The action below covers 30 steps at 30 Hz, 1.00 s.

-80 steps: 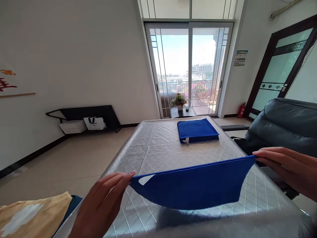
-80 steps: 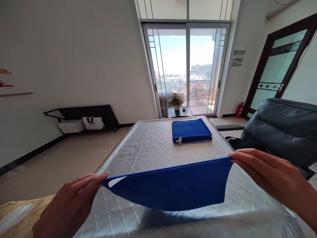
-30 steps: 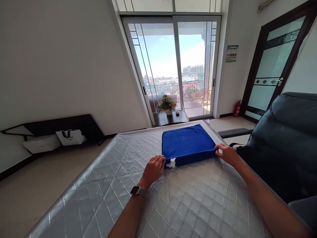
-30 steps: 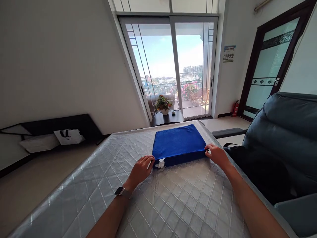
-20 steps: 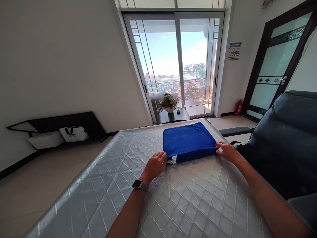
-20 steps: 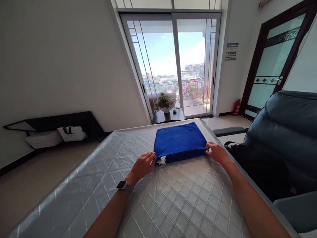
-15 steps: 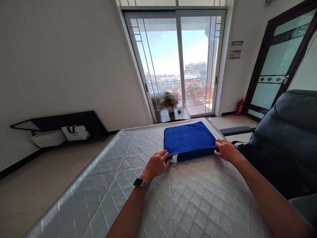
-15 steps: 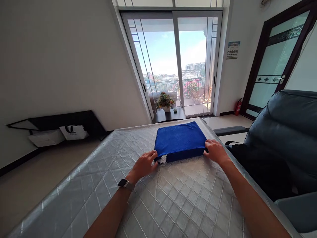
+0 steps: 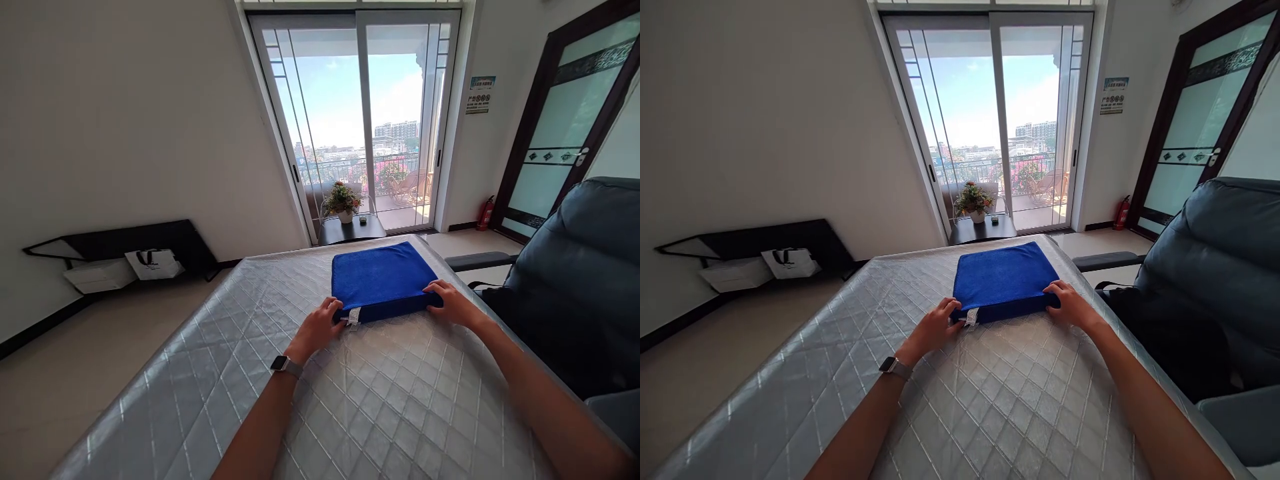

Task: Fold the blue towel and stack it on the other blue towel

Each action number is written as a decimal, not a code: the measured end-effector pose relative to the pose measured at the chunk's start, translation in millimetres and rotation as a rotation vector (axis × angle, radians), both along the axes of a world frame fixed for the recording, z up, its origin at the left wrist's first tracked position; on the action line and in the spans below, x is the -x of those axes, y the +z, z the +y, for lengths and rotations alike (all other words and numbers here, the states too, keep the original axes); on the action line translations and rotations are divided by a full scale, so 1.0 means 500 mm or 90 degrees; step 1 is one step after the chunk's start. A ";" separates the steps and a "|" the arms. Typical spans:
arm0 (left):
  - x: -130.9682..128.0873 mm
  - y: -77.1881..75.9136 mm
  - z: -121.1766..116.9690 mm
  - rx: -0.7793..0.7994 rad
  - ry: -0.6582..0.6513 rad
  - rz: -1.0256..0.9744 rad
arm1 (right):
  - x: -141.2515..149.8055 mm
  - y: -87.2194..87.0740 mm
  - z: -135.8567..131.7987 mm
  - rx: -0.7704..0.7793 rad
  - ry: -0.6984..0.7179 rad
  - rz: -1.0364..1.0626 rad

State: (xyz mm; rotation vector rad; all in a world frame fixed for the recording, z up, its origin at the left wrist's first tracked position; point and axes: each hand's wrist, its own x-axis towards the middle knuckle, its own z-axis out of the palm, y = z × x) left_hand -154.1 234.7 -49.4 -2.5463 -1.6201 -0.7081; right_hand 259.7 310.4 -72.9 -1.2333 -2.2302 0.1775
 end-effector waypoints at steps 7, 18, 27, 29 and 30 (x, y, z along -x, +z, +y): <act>-0.010 0.009 0.000 0.017 0.043 0.017 | -0.017 -0.007 0.011 0.018 0.028 0.067; -0.007 0.014 0.002 0.002 0.051 0.089 | -0.030 -0.012 0.023 -0.016 0.063 0.039; -0.013 0.021 0.001 -0.056 0.039 0.130 | -0.037 -0.011 0.028 -0.008 0.069 -0.005; -0.016 0.026 0.000 -0.078 0.031 0.146 | -0.040 -0.005 0.026 0.000 0.067 0.005; -0.018 0.028 0.000 -0.090 0.027 0.152 | -0.042 0.000 0.025 0.004 0.066 0.008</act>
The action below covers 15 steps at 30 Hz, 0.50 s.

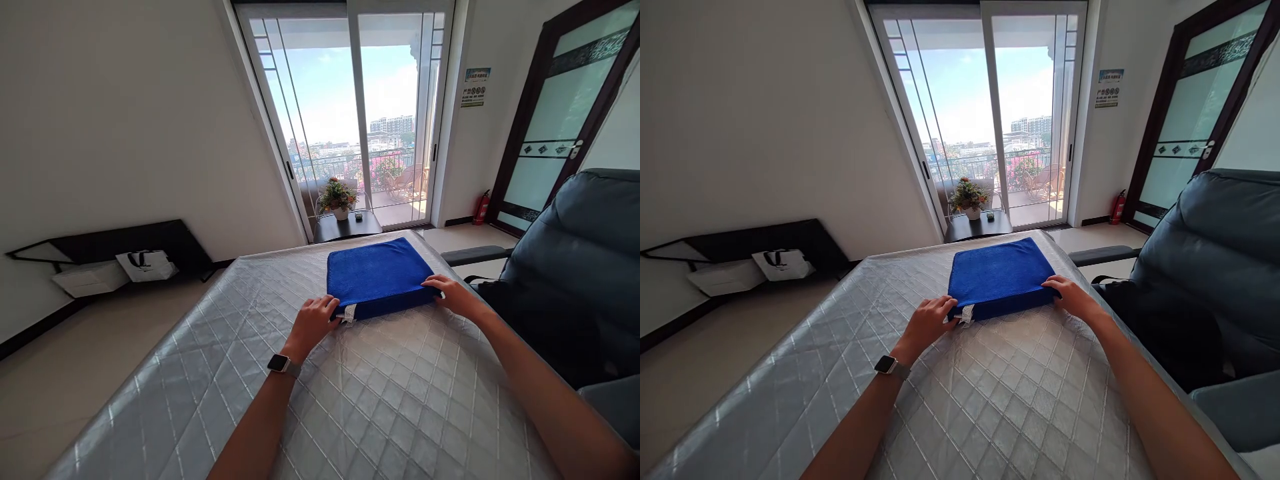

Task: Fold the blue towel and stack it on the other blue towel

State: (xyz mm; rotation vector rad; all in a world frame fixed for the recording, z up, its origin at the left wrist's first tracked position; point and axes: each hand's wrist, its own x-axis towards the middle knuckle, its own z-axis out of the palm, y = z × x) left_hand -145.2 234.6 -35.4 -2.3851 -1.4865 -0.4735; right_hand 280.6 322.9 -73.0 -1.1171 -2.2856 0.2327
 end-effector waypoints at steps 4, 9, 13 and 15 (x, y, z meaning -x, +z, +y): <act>-0.007 0.000 -0.005 -0.025 -0.011 0.004 | -0.005 0.018 -0.005 0.005 -0.004 0.015; -0.010 -0.010 -0.007 -0.051 -0.003 -0.001 | -0.007 0.016 -0.002 0.002 -0.014 0.020; -0.011 -0.012 -0.004 -0.041 -0.005 0.005 | -0.007 -0.002 0.008 -0.015 -0.006 -0.005; -0.010 -0.011 -0.003 -0.036 0.002 0.019 | -0.006 -0.010 0.012 -0.032 -0.004 -0.016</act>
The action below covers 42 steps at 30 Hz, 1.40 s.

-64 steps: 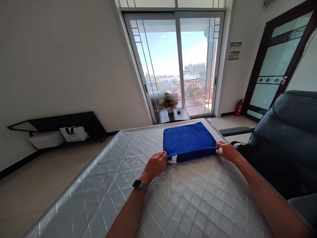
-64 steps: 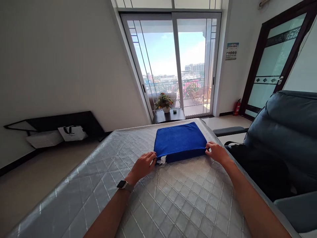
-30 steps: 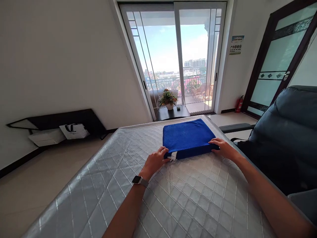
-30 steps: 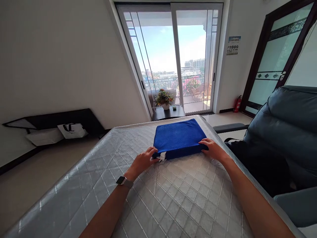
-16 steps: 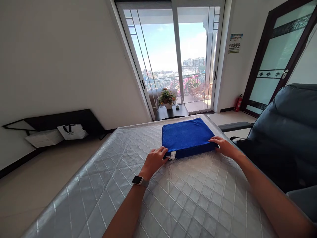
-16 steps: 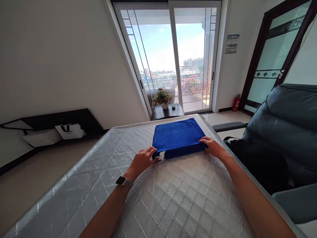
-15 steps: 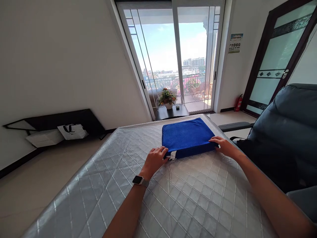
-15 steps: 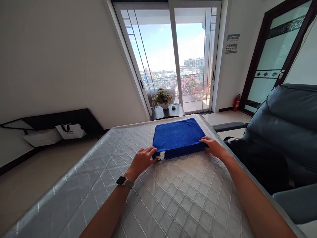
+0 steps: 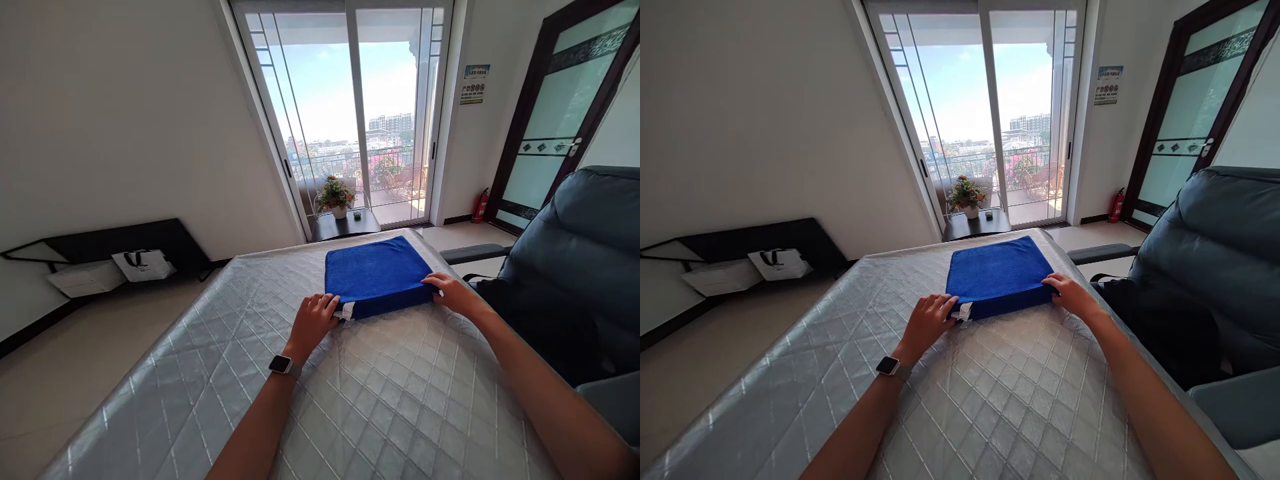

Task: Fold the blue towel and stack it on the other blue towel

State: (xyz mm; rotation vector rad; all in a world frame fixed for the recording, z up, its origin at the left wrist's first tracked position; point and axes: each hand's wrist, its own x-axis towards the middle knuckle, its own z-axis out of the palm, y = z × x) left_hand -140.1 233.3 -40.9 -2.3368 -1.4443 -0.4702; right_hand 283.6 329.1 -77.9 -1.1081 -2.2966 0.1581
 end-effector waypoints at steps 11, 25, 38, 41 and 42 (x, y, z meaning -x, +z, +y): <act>0.012 0.008 0.001 -0.045 -0.017 0.027 | 0.014 0.036 -0.025 -0.064 -0.074 -0.030; 0.000 0.005 -0.009 0.010 -0.108 0.073 | 0.014 0.041 -0.050 0.039 -0.091 -0.175; -0.006 -0.006 -0.034 -0.003 -0.158 0.040 | 0.027 0.017 -0.093 -0.014 -0.153 -0.169; -0.012 0.011 -0.046 0.050 -0.138 -0.014 | -0.002 0.012 -0.084 -0.005 -0.124 -0.075; -0.014 0.017 -0.049 0.065 -0.134 -0.022 | -0.010 0.012 -0.082 0.015 -0.122 -0.042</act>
